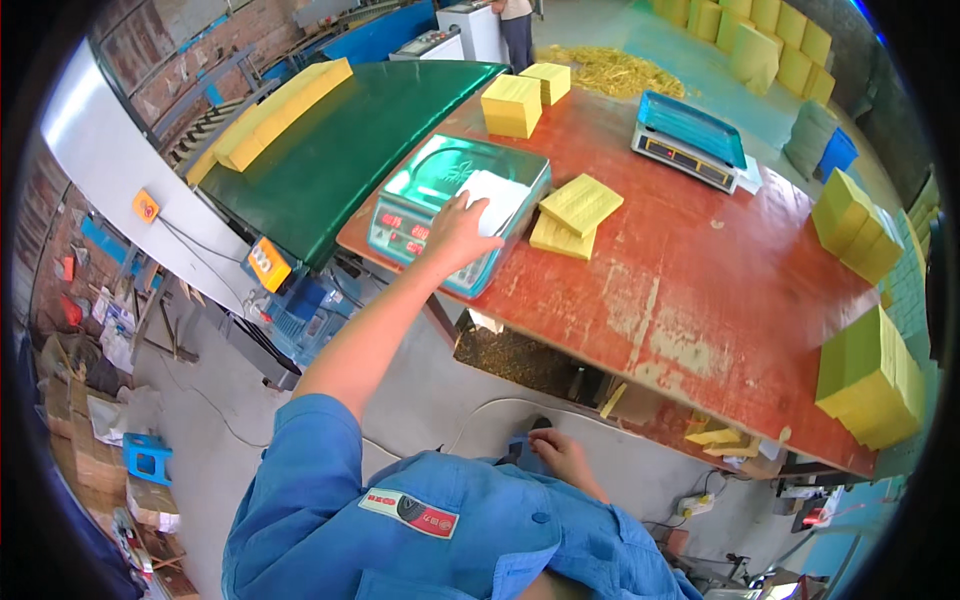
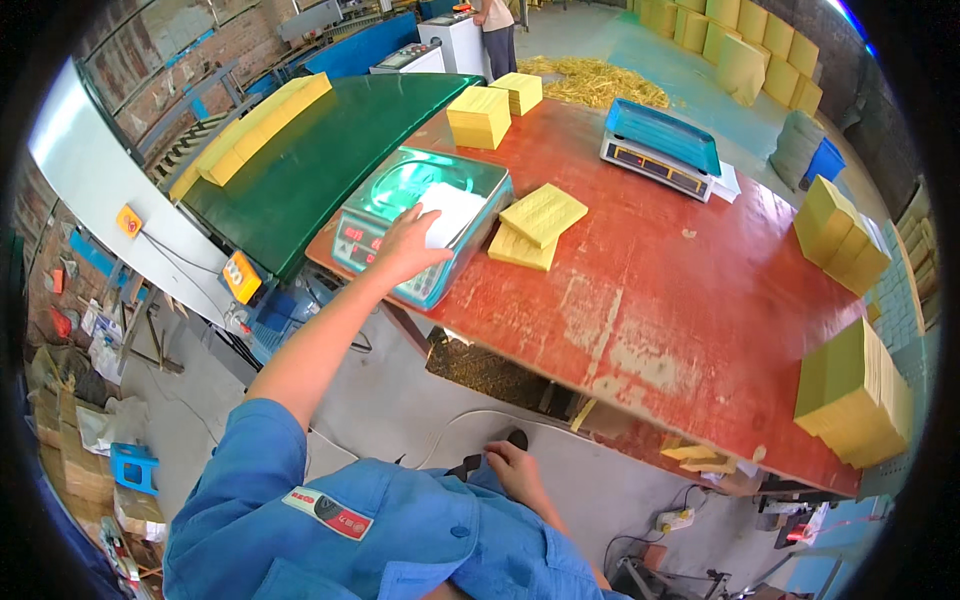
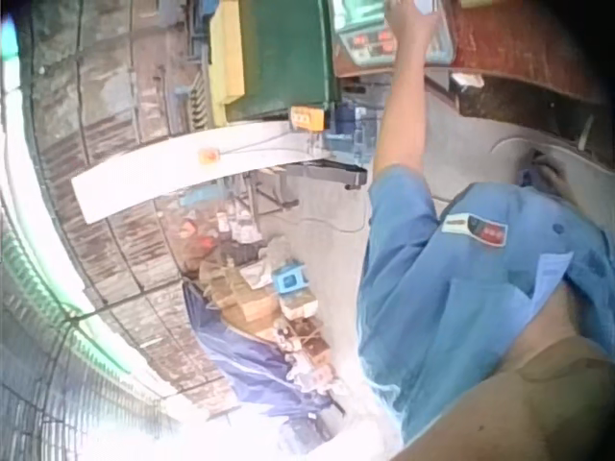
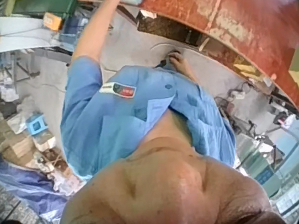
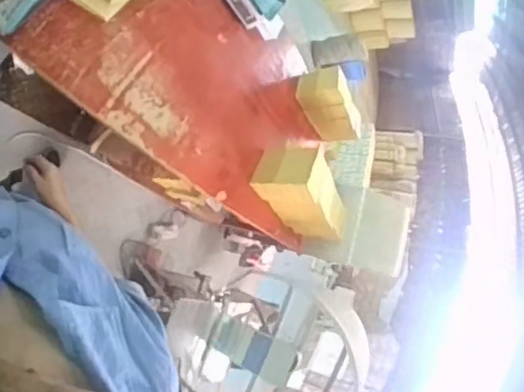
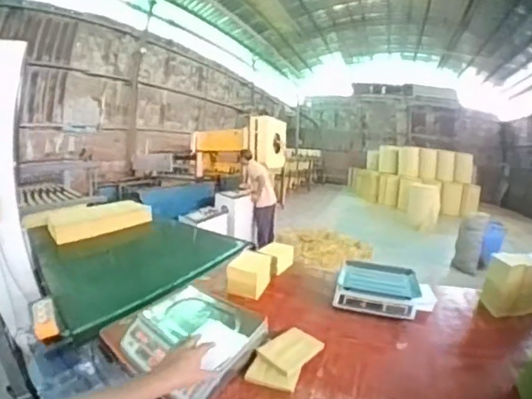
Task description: The person is bundling blocks of yellow paper using a strapping machine and then labeling and stacking them.
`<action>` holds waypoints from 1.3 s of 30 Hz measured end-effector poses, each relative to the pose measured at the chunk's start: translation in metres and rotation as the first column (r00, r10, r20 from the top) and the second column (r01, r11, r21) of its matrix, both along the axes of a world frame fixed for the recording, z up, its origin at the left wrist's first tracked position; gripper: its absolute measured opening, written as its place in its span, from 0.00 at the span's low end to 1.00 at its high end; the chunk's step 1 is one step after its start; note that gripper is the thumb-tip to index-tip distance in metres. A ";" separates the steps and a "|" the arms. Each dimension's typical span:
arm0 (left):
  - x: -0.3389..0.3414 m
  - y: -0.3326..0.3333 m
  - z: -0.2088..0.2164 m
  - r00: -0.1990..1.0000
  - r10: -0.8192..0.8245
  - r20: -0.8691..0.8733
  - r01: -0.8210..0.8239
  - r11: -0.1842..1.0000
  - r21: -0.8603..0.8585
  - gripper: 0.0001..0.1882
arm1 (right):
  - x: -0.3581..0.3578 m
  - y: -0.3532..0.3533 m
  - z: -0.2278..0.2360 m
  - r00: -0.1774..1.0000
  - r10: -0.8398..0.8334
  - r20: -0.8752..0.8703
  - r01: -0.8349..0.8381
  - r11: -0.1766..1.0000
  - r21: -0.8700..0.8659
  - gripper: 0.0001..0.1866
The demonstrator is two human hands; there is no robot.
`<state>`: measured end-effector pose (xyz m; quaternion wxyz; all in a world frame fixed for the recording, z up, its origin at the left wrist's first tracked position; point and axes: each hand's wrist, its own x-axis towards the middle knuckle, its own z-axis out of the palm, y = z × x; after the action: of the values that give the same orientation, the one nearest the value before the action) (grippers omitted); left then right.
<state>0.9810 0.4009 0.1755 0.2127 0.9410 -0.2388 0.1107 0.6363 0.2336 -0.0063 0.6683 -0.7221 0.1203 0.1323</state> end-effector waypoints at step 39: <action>0.102 0.039 0.030 0.814 -0.300 -0.497 0.062 0.896 -0.440 0.39 | 0.385 0.040 0.175 0.939 -0.172 0.298 0.048 0.923 0.382 0.17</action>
<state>1.0826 0.4403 0.2054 0.4716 0.8399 -0.2292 -0.1403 1.0208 0.2732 0.1686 0.8089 -0.5875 0.0220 -0.0068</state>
